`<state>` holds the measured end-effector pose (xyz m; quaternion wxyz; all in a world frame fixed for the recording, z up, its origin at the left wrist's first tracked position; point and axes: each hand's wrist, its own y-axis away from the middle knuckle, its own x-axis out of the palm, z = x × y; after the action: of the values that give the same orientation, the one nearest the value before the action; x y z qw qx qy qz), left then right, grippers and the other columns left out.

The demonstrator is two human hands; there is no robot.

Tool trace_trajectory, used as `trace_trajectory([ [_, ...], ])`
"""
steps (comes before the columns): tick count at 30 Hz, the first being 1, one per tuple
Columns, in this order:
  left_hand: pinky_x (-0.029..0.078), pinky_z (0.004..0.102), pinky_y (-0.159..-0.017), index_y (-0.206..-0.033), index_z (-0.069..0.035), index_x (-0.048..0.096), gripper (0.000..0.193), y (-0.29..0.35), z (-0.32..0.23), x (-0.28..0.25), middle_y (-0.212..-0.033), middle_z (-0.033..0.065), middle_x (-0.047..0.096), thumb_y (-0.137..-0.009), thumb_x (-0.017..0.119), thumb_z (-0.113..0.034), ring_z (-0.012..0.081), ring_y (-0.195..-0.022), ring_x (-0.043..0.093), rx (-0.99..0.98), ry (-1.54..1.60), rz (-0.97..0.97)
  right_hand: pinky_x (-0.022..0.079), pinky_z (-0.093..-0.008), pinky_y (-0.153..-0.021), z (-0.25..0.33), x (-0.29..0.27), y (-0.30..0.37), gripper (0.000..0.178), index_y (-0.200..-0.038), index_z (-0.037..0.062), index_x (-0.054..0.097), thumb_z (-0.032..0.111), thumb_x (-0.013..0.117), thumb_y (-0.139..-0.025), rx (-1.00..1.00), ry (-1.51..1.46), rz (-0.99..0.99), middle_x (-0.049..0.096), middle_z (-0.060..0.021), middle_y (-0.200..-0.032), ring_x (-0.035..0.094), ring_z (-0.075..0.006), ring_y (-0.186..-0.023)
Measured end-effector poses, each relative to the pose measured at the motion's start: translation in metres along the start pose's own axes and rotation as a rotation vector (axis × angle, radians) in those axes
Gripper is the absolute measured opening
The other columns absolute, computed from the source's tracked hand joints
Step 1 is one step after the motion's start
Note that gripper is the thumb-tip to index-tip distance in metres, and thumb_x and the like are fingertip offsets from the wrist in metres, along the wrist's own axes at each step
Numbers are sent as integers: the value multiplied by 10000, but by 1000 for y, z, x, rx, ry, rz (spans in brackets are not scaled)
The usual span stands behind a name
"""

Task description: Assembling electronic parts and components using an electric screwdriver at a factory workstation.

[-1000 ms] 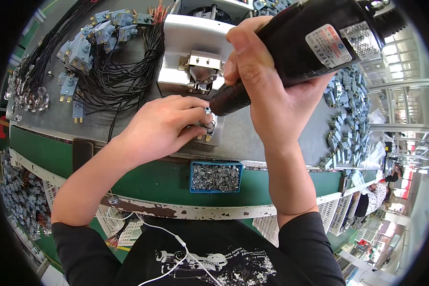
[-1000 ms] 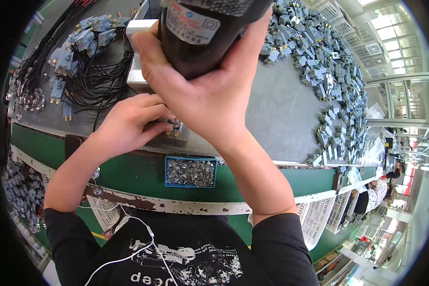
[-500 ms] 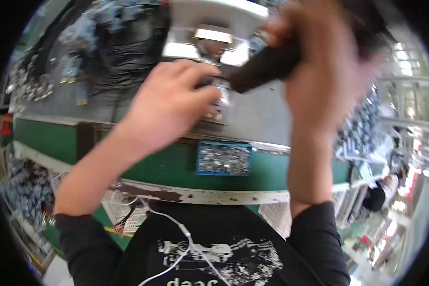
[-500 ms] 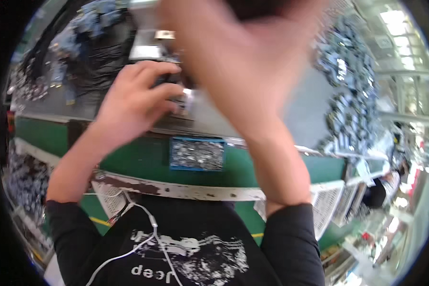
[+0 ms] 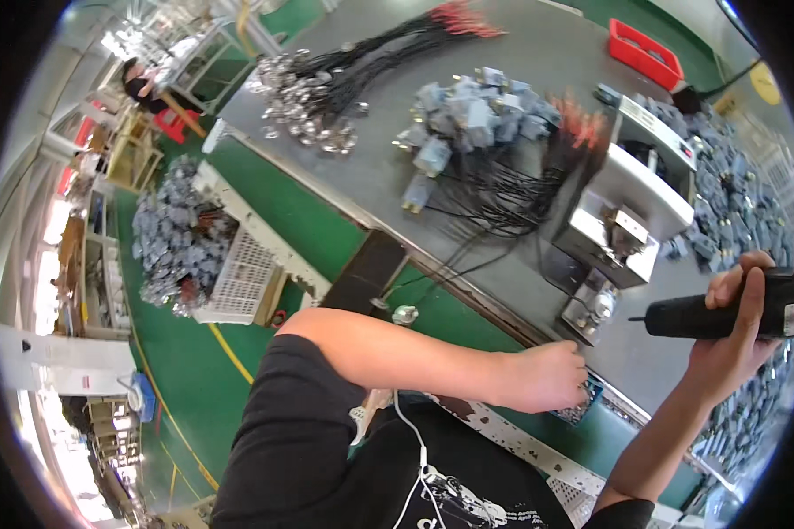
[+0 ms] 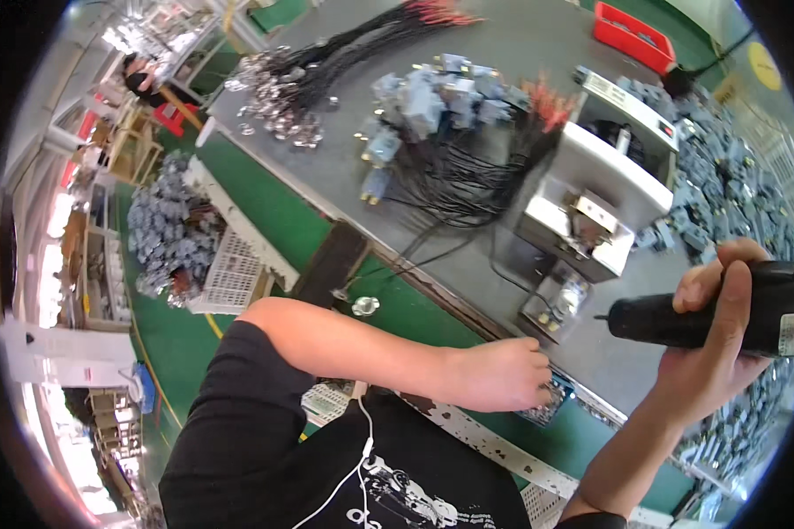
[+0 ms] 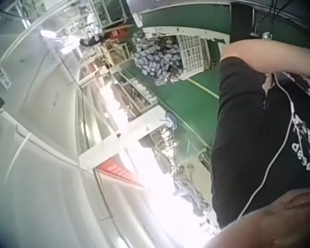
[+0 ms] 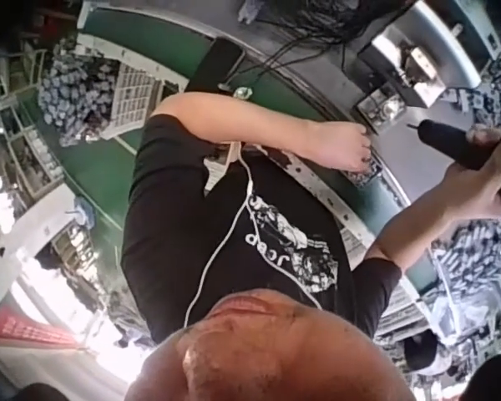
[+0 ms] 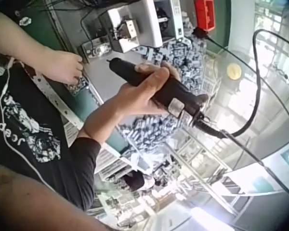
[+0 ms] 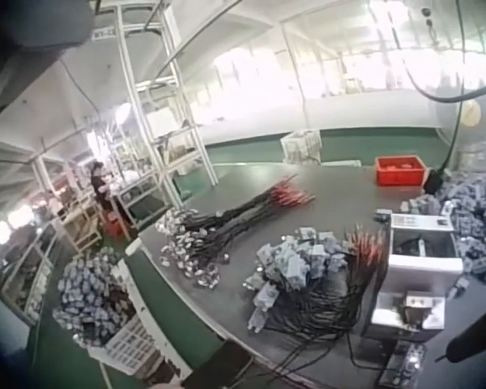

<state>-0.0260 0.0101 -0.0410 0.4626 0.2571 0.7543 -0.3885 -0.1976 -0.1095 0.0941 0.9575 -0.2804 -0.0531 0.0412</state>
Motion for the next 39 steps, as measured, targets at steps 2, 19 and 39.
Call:
trace_trajectory([
  [2,473,363,-773,-937,-138,674,141,-1,6,-3,-850,16,637,-812,665,-201,212,-865,636,-17,160,62,425,-258,-615,11,7,-2,221,-1123,-70,633,123,659,-1018,-19,-54,-88,561,-62,-765,508,-113,-674],
  [19,497,375,-764,-992,-97,671,177,-7,15,-33,-875,44,618,-814,672,-89,221,-828,630,-50,350,215,561,-287,-690,-5,139,-28,687,-1386,39,331,-94,750,-858,-109,-175,-266,651,-92,-984,674,-152,-824],
  [39,450,392,-823,-852,-111,658,108,-15,64,-73,-903,4,629,-835,763,-134,234,-929,607,-282,65,-177,514,-318,-548,32,35,2,231,-1034,-121,654,104,651,-981,-108,-3,47,618,-107,-661,599,-182,-550],
])
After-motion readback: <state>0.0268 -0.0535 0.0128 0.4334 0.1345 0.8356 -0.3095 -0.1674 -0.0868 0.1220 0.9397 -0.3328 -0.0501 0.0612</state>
